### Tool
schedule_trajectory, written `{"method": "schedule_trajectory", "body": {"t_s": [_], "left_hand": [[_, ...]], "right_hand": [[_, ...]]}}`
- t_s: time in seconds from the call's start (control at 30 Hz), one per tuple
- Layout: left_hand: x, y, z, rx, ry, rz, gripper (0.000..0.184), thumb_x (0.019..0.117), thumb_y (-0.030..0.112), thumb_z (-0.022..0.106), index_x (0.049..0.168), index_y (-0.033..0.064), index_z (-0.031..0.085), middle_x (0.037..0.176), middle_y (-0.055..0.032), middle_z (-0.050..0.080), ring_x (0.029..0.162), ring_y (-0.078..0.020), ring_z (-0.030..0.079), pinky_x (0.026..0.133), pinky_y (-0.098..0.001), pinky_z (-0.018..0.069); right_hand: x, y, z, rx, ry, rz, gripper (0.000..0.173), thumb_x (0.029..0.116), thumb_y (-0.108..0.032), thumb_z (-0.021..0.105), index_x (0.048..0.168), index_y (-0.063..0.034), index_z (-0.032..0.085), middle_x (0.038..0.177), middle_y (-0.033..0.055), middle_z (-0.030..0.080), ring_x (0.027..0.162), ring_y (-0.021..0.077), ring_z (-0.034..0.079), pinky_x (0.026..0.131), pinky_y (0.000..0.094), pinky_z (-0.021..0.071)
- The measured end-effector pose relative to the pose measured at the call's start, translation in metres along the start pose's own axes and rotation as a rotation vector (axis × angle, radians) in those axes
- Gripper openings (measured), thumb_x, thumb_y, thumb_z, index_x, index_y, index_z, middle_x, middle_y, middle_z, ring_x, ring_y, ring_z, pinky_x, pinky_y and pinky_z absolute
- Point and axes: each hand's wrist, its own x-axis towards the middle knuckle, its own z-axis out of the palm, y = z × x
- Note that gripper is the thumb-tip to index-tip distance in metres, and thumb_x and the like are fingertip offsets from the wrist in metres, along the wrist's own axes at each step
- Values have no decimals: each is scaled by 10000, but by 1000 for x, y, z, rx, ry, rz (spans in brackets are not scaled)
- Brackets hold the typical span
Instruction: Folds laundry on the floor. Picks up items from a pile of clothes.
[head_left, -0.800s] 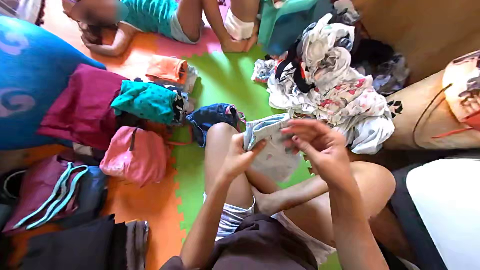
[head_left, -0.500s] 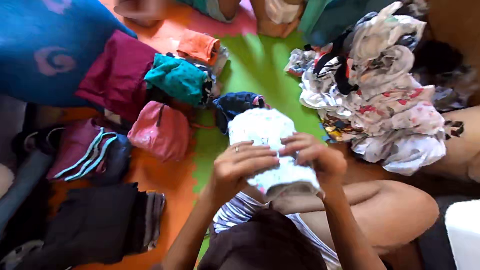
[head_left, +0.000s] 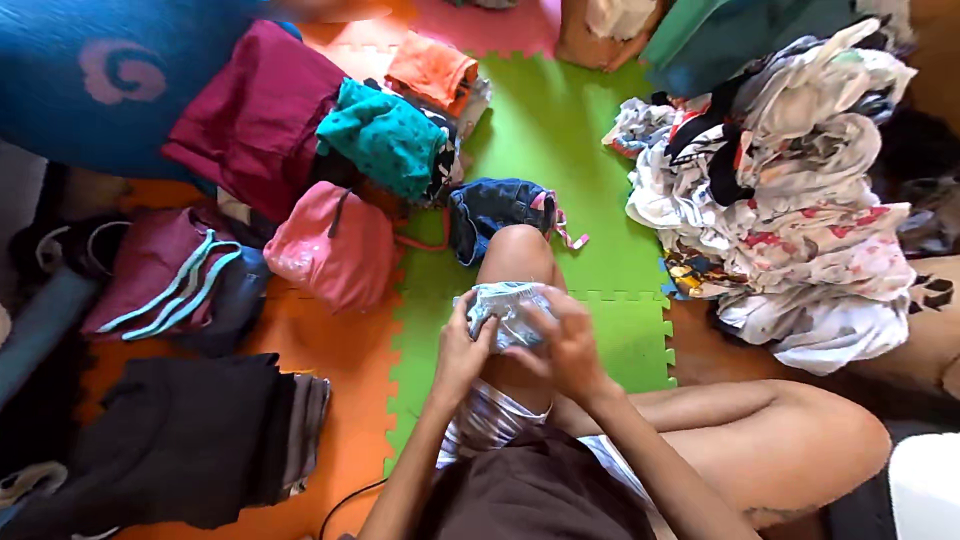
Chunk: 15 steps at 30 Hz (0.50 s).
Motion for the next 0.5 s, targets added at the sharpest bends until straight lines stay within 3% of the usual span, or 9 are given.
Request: {"method": "schedule_trajectory", "body": {"t_s": [0.07, 0.13, 0.2, 0.23, 0.3, 0.33, 0.4, 0.43, 0.5], "left_hand": [[-1, 15, -9, 55, -4, 64, 554, 990, 239, 635, 1509, 144, 466, 998, -117, 741, 828, -215, 730, 776, -461, 610], [-11, 31, -13, 192, 218, 242, 552, 985, 251, 634, 1494, 102, 479, 1014, -74, 750, 871, -170, 729, 790, -423, 614], [-29, 37, -14, 334, 383, 422, 639, 1013, 396, 559, 1530, 44, 427, 1453, -153, 569, 1345, -285, 541, 1112, -514, 446], [-37, 33, -12, 383, 419, 499, 682, 1026, 496, 474, 1548, 62, 405, 1582, -203, 417, 1468, -367, 387, 1185, -586, 319], [-47, 23, -2, 408, 447, 534, 721, 1015, 662, 264, 1598, 243, 343, 1698, -158, 199, 1560, -399, 174, 1221, -674, 132], [-50, 19, 0, 349, 472, 497, 742, 1004, 681, 255, 1606, 252, 324, 1707, -165, 158, 1564, -408, 139, 1221, -684, 100], [-57, 12, -5, 84, 465, 316, 896, 1001, 634, 430, 1622, 45, 168, 1678, -257, 132, 1545, -363, 201, 1252, -554, 200], [-62, 8, -11, -126, 448, 160, 964, 960, 524, 598, 1609, -8, 124, 1641, -231, 247, 1485, -255, 343, 1215, -420, 330], [-67, 3, -28, -664, 365, -235, 775, 909, 234, 726, 1533, 44, 310, 1333, -105, 624, 1130, -144, 670, 944, -334, 592]], "right_hand": [[6, -13, 7, -168, -247, -85, 560, 978, -194, 624, 1525, -197, 503, 1594, 72, 452, 1480, 332, 402, 1135, 747, 273], [12, -20, 13, -156, -263, -33, 556, 956, -9, 584, 1498, -119, 530, 1533, 41, 534, 1428, 293, 486, 1106, 738, 330], [23, -37, -3, 165, -267, 172, 512, 940, -22, 580, 1450, -73, 581, 1370, 30, 670, 1308, 189, 605, 1163, 556, 405], [28, -48, -14, 410, -282, 296, 422, 958, -69, 566, 1374, -65, 638, 1193, 35, 741, 1140, 126, 684, 1092, 422, 493], [40, -68, -28, 962, -385, 449, 239, 1057, -164, 498, 1127, -15, 671, 886, 26, 679, 813, 55, 652, 792, 264, 562], [44, -72, -31, 1142, -461, 464, 283, 1086, -201, 454, 1087, -3, 657, 843, 5, 634, 766, 37, 609, 743, 244, 536], [48, -72, -26, 1310, -559, 470, 325, 1102, -202, 422, 1170, 22, 648, 922, 15, 666, 831, 39, 629, 796, 251, 549], [46, -70, -20, 1350, -596, 491, 332, 1103, -191, 420, 1232, 29, 633, 973, 38, 689, 866, 62, 656, 825, 274, 571], [44, -69, -10, 1362, -659, 552, 337, 1105, -184, 412, 1290, 21, 606, 1007, 61, 698, 879, 97, 674, 824, 302, 587]]}}
